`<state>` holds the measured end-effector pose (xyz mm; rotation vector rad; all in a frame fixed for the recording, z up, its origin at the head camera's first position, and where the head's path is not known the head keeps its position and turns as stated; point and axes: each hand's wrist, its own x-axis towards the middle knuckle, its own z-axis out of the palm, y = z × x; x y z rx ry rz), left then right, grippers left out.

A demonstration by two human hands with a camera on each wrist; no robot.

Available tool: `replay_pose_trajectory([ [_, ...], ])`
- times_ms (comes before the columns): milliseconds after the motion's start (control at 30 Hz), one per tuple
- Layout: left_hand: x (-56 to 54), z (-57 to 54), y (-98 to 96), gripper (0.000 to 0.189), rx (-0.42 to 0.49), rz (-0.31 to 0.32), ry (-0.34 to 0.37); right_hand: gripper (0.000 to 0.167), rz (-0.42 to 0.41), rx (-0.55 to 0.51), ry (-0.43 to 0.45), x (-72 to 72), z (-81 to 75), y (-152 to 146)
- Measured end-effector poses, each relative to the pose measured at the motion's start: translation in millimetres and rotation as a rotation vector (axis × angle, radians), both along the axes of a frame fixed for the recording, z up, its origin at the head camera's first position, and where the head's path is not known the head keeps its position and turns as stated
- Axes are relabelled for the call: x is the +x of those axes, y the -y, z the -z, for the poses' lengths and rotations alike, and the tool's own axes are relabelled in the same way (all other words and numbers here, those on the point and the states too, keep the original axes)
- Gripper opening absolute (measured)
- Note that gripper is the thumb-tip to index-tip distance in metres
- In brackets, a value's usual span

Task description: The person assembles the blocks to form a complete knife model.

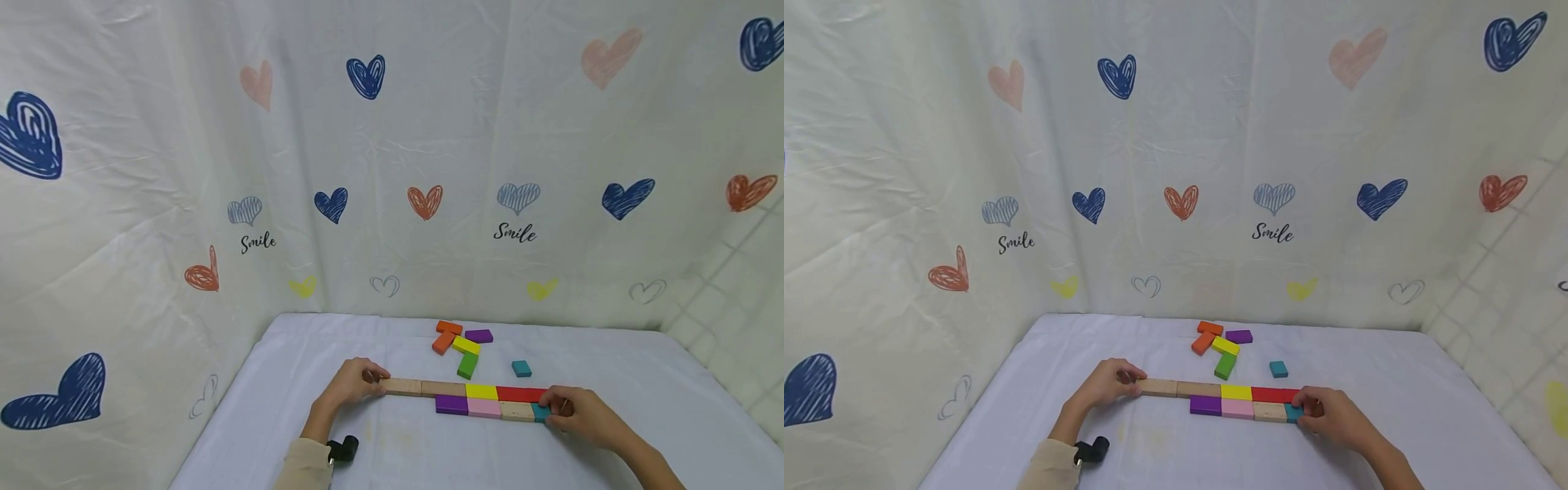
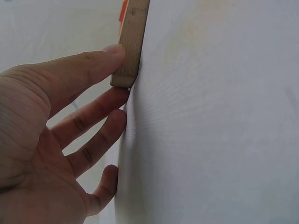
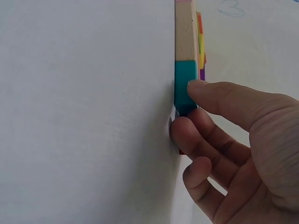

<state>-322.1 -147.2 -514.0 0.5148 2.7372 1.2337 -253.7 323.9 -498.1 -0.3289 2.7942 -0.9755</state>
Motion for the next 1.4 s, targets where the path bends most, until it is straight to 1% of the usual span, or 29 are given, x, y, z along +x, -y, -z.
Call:
replay_pose_trajectory([
  [267,-0.4,0.0,1.0,0.023,-0.005,0.005,-0.009,0.026,-0.025,-0.010,0.022,-2.3,-5.3,0],
  [333,-0.6,0.2,1.0,0.023,-0.008,0.005,-0.009,0.025,-0.034,-0.003,0.037,-3.7,-7.8,-1],
  [433,-0.7,0.4,0.7,0.023,-0.012,0.000,-0.005,0.023,-0.027,0.008,0.061,-7.4,-12.5,-1],
  [500,-0.7,0.5,0.6,0.022,-0.013,-0.003,-0.003,0.022,-0.022,0.011,0.062,-10.2,-17.5,0],
  [567,-0.5,0.5,0.6,0.022,-0.013,-0.006,0.000,0.022,-0.008,0.016,0.047,-13.4,-23.4,3],
  [700,-0.3,0.5,0.8,0.022,-0.009,-0.008,0.002,0.025,0.008,0.005,-0.010,-21.1,-36.0,15],
  [800,-0.2,0.6,0.9,0.022,-0.005,-0.009,0.007,0.028,0.001,-0.015,-0.062,-29.9,-39.5,25],
  [900,-0.6,1.6,0.8,0.022,-0.002,-0.007,0.008,0.028,-0.013,-0.034,-0.099,-41.6,-36.3,36],
  [967,-1.0,2.4,1.2,0.022,-0.001,-0.008,0.009,0.030,-0.028,-0.045,-0.105,-50.6,-32.0,45],
  [1133,-2.0,4.4,1.4,0.022,-0.015,-0.011,0.005,0.037,-0.040,-0.072,-0.048,-69.3,-21.2,68],
  [1267,-2.3,4.3,1.2,0.022,-0.020,-0.012,0.000,0.045,-0.020,-0.081,-0.005,-81.7,-12.6,83],
  [1400,-2.3,4.0,1.3,0.022,-0.020,-0.015,-0.001,0.052,0.006,-0.073,0.014,-92.2,-3.0,92],
])
